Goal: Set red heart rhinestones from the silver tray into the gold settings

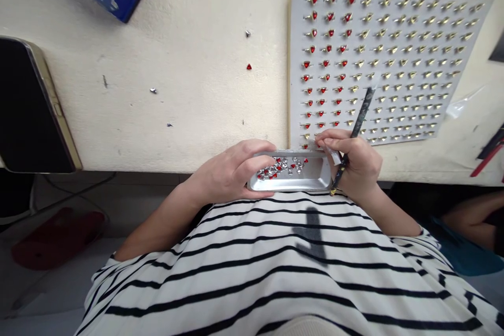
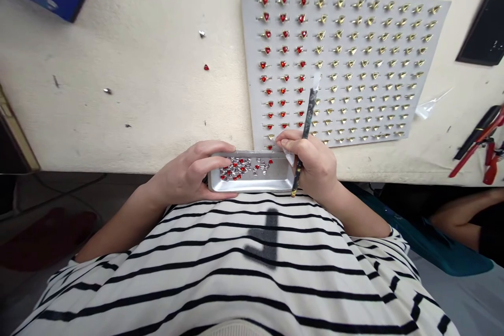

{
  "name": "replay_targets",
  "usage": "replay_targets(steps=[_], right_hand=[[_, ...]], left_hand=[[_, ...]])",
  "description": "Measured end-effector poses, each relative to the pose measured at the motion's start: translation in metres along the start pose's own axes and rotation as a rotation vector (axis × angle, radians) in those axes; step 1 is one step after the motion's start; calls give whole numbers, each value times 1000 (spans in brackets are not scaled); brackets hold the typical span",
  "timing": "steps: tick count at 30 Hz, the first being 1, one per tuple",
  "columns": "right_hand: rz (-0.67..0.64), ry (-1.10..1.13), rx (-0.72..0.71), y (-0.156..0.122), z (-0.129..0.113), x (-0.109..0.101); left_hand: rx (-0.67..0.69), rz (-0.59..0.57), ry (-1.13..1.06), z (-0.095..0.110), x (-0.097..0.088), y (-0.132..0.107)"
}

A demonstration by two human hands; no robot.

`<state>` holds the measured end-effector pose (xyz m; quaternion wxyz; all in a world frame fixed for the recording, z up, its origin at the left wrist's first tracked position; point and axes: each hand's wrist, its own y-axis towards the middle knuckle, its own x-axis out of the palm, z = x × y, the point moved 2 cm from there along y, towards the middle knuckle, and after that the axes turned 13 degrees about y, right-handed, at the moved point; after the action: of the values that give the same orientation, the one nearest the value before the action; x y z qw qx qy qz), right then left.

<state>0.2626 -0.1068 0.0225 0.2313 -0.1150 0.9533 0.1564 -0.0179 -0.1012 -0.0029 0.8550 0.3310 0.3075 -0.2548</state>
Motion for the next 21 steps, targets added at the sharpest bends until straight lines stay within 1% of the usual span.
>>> replay_targets(steps=[5, 10, 16, 21], right_hand=[[5, 13, 2, -1, 2, 0], [32, 6, -31, 3, 0, 2], [35, 2, -54, 6, 0, 2], [65, -16, -66, 6, 0, 3]], left_hand=[[-8, -8, -9, 0, 1, -1], [-13, -25, -11, 0, 0, 0], [-11, -16, -8, 0, 0, 0], [-7, -17, -9, 1, -1, 0]])
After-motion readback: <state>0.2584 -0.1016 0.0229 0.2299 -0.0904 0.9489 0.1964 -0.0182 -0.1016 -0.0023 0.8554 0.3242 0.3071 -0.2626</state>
